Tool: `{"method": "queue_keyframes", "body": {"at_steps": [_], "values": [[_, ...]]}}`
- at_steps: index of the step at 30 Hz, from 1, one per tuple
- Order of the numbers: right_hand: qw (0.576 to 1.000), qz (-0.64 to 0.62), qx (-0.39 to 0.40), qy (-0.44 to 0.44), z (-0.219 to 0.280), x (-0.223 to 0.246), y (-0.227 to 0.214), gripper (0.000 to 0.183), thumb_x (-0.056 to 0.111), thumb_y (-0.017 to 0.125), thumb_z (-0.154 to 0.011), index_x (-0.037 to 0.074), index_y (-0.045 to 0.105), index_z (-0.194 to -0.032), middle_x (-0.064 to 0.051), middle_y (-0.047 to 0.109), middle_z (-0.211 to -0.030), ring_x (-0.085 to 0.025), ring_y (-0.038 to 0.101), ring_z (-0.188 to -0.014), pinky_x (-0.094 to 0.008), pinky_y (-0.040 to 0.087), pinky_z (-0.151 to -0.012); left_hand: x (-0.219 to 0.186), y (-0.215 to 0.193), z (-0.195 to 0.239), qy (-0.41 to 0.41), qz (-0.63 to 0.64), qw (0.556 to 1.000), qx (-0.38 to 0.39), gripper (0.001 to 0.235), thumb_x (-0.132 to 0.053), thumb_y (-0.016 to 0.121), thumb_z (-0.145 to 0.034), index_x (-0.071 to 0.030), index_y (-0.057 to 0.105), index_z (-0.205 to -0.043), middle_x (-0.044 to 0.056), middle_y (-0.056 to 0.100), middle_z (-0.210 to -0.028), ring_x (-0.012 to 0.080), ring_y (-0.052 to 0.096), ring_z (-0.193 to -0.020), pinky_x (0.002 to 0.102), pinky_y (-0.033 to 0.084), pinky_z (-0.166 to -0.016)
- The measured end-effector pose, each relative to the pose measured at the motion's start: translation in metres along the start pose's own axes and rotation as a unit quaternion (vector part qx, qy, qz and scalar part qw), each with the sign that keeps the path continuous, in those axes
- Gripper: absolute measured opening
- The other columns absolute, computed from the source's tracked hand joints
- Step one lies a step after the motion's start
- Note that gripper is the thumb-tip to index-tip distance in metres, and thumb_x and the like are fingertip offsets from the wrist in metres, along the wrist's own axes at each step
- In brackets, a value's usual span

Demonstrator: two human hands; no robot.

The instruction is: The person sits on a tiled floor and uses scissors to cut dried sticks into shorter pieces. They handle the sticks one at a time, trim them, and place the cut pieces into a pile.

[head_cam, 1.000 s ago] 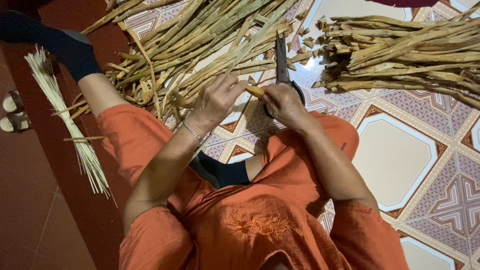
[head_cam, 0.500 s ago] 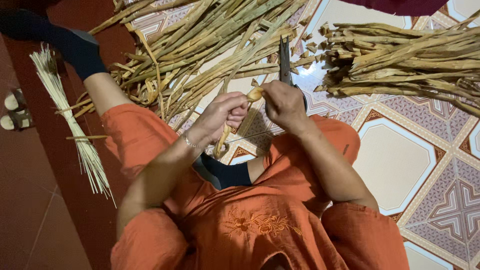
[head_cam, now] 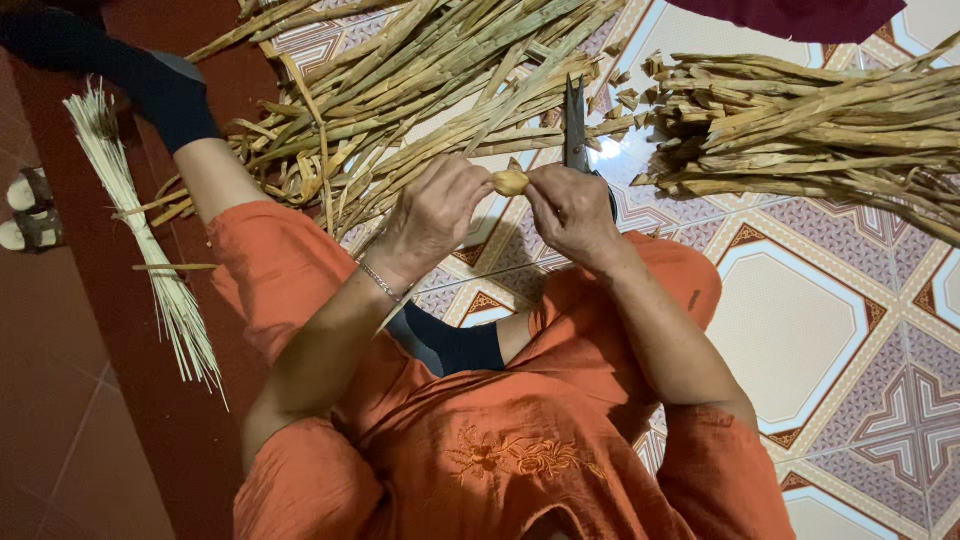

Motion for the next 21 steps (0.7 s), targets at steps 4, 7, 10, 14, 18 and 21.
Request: {"method": "queue_keyframes", "body": {"at_steps": [4,7,10,14,18,21], "values": [[0.998,0.057,-0.030,0.003,-0.006,0.002,-0.005,0.010,-0.004,0.070,-0.091,0.003,0.067,-0.097,-0.011,0.057,-0.074,-0.028,0.063,-0.067,-0.039,0.050,-0.060,0.036,0.046,0.015,-0.249,0.212,0.935,0.140,0.006,-0.009,0.069,-0.102,-0.003,0.068,-0.102,0.007,0.072,-0.083,0.0141,0.066,-0.063,0.027,0.053,-0.055],[0.997,0.055,-0.052,-0.004,-0.003,0.004,-0.006,0.012,-0.005,0.071,-0.089,0.004,0.068,-0.098,-0.009,0.058,-0.074,-0.026,0.061,-0.066,-0.038,0.049,-0.059,0.040,0.075,0.029,-0.393,0.604,0.687,0.092,0.013,-0.009,0.071,-0.099,0.002,0.066,-0.103,0.014,0.067,-0.089,0.0145,0.066,-0.071,0.026,0.059,-0.064],[0.997,0.037,-0.062,-0.004,-0.004,-0.002,-0.007,0.013,-0.005,0.072,-0.089,0.003,0.067,-0.098,-0.010,0.058,-0.075,-0.026,0.060,-0.066,-0.038,0.048,-0.059,0.042,0.076,0.022,-0.392,0.644,0.655,0.046,0.017,-0.008,0.073,-0.097,0.004,0.064,-0.106,0.015,0.069,-0.098,0.0169,0.071,-0.083,0.027,0.063,-0.076],[0.998,0.019,-0.052,0.006,-0.002,-0.012,-0.004,0.011,-0.006,0.072,-0.092,0.000,0.067,-0.099,-0.011,0.060,-0.076,-0.025,0.063,-0.067,-0.036,0.049,-0.059,0.032,0.070,0.005,-0.313,0.580,0.751,0.037,0.035,-0.010,0.073,-0.091,-0.002,0.058,-0.121,0.017,0.071,-0.110,0.0211,0.073,-0.096,0.030,0.064,-0.084],[0.998,0.028,-0.053,0.007,0.002,-0.015,-0.006,0.013,-0.004,0.074,-0.093,-0.002,0.065,-0.103,-0.014,0.063,-0.083,-0.029,0.065,-0.073,-0.038,0.052,-0.064,0.009,0.050,-0.007,-0.167,0.285,0.944,0.020,0.027,-0.010,0.071,-0.100,0.005,0.063,-0.120,0.018,0.072,-0.110,0.0254,0.075,-0.097,0.031,0.065,-0.083],[0.997,0.013,-0.066,0.029,0.002,-0.018,-0.008,0.014,-0.004,0.074,-0.095,-0.001,0.064,-0.104,-0.013,0.065,-0.086,-0.028,0.067,-0.074,-0.037,0.053,-0.065,0.007,0.048,-0.007,-0.184,0.206,0.961,0.018,0.021,-0.010,0.071,-0.099,0.003,0.065,-0.114,0.015,0.073,-0.099,0.0229,0.075,-0.085,0.033,0.061,-0.070]]}}
Point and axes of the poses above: each hand's wrist, its own z-axis away from the middle knuckle, its own y-axis out of the palm, x = y × z, the point moved 8 cm from there along -z, towards the middle knuckle
